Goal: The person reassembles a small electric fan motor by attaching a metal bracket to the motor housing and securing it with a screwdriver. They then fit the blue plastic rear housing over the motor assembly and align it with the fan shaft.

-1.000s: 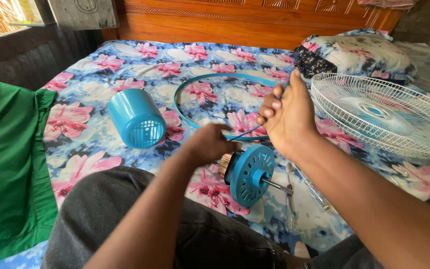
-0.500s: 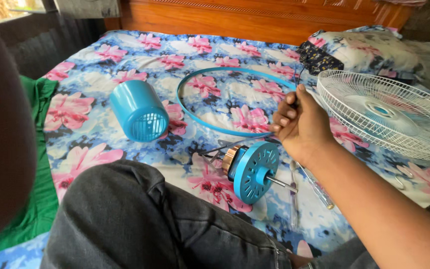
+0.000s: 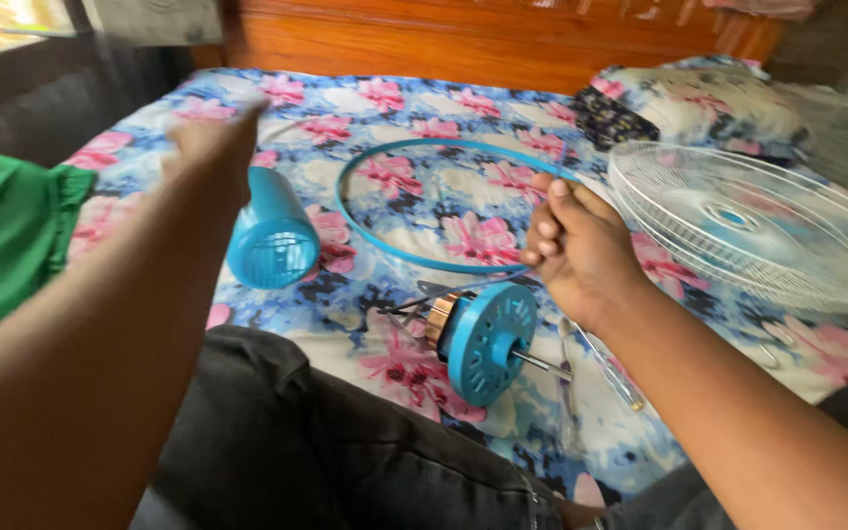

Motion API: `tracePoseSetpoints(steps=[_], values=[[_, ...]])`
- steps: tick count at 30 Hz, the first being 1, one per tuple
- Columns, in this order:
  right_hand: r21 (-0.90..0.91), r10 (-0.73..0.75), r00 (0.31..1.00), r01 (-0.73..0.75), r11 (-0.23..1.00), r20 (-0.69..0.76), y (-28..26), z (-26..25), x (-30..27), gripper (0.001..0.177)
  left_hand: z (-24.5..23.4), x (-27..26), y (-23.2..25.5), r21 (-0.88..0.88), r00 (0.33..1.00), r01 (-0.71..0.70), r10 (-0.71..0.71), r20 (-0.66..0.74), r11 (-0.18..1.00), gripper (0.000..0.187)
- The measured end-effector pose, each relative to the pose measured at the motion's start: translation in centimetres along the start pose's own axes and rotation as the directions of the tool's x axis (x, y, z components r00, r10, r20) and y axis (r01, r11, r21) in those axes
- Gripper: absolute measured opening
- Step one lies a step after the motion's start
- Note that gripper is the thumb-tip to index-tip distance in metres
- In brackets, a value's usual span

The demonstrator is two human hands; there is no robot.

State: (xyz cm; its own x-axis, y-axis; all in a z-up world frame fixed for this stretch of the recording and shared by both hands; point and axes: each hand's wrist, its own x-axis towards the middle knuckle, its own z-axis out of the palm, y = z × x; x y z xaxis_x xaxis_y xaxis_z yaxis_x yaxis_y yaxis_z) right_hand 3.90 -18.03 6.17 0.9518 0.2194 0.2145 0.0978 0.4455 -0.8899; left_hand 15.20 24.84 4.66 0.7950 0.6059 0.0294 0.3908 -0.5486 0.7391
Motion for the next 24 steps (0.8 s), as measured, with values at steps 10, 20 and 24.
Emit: tracePoseSetpoints(steps=[10,20,24], values=[[-0.07,0.07,0.997,-0.071,0.995,-0.015,-0.4,0.6,-0.1,0.02,2.9,-8.1,-3.4,-0.679,0.897,0.349,-0.441,0.041,0.646,0.127],[-0.168,-0.032,0.996,0.047,0.985,0.088,-7.0,4.6,-1.8,0.008,-3.6,-18.7,1.5,-0.852,0.619,0.454,0.78,0.092,-0.26,0.082],[-0.296,-0.105,0.979,0.154,0.943,0.175,-8.8,7.7,-4.0,0.015,-3.2,-20.2,2.0,-0.882,0.603,0.453,0.773,0.197,-0.129,0.081]])
